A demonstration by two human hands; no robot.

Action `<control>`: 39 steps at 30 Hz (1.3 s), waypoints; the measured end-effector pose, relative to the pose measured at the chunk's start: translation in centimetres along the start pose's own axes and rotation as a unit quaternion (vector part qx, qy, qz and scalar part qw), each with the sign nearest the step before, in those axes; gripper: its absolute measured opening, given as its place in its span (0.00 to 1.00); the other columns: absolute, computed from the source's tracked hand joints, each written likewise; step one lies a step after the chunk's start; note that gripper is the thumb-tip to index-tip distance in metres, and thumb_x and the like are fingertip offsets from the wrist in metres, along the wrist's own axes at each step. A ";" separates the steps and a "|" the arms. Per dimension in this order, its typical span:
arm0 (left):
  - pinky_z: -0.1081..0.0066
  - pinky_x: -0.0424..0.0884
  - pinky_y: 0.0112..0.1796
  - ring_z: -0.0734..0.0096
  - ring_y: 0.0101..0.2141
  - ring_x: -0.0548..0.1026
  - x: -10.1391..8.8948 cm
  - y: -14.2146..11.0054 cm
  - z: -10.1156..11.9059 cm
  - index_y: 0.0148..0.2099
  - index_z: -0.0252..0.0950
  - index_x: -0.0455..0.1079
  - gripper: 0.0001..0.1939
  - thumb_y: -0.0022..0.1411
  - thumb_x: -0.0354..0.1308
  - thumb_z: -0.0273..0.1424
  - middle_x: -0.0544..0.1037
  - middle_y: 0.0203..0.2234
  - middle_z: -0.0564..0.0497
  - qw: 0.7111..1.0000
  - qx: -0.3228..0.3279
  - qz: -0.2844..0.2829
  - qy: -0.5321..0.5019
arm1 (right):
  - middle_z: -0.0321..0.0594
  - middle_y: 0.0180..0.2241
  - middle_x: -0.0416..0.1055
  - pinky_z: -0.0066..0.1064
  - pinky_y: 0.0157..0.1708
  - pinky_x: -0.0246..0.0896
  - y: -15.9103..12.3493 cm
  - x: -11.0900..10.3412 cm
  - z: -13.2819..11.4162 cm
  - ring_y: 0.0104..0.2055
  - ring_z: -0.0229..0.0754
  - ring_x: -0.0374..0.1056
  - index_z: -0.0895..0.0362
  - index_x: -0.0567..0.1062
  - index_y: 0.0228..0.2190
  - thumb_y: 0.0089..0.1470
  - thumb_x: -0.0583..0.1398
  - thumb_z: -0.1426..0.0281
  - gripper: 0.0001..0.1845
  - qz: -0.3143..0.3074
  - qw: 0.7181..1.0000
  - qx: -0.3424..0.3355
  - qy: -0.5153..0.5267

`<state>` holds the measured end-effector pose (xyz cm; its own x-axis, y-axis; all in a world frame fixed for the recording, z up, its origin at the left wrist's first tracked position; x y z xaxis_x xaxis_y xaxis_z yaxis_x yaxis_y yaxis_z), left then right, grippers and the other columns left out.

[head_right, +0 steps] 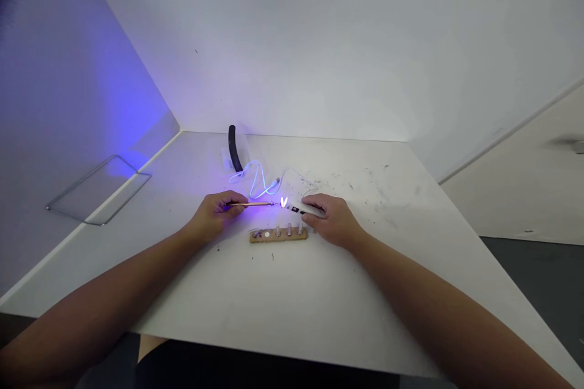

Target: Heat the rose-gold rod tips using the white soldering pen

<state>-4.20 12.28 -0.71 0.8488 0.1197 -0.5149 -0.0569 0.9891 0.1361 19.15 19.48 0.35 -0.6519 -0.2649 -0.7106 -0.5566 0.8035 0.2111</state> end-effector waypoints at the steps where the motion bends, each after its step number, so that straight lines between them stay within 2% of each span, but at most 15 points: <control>1: 0.72 0.65 0.32 0.71 0.30 0.70 0.0 0.0 -0.1 0.38 0.36 0.71 0.10 0.55 0.53 0.34 0.75 0.29 0.51 1.000 0.000 0.002 -0.001 | 0.40 0.42 0.72 0.41 0.45 0.65 0.0 0.0 0.0 0.44 0.48 0.68 0.53 0.74 0.40 0.45 0.61 0.67 0.17 -0.002 1.000 0.000 -0.003; 39: 0.75 0.62 0.26 0.75 0.24 0.67 -0.3 0.1 0.1 0.37 0.36 0.73 0.09 0.54 0.53 0.29 0.74 0.26 0.52 0.999 0.023 0.032 0.027 | 0.40 0.41 0.72 0.39 0.43 0.66 0.1 0.2 -0.3 0.44 0.46 0.68 0.54 0.73 0.40 0.46 0.60 0.67 0.16 -0.020 1.000 -0.015 -0.005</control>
<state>-4.43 12.34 -0.49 0.8147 0.1877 -0.5486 -0.0842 0.9744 0.2084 18.85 19.31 0.44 -0.6236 -0.2912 -0.7255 -0.5971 0.7765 0.2016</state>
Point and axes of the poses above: each hand's wrist, its own y-axis towards the middle knuckle, its own x-axis out of the palm, z = x × y, the point moved 8 cm from there along y, towards the middle knuckle
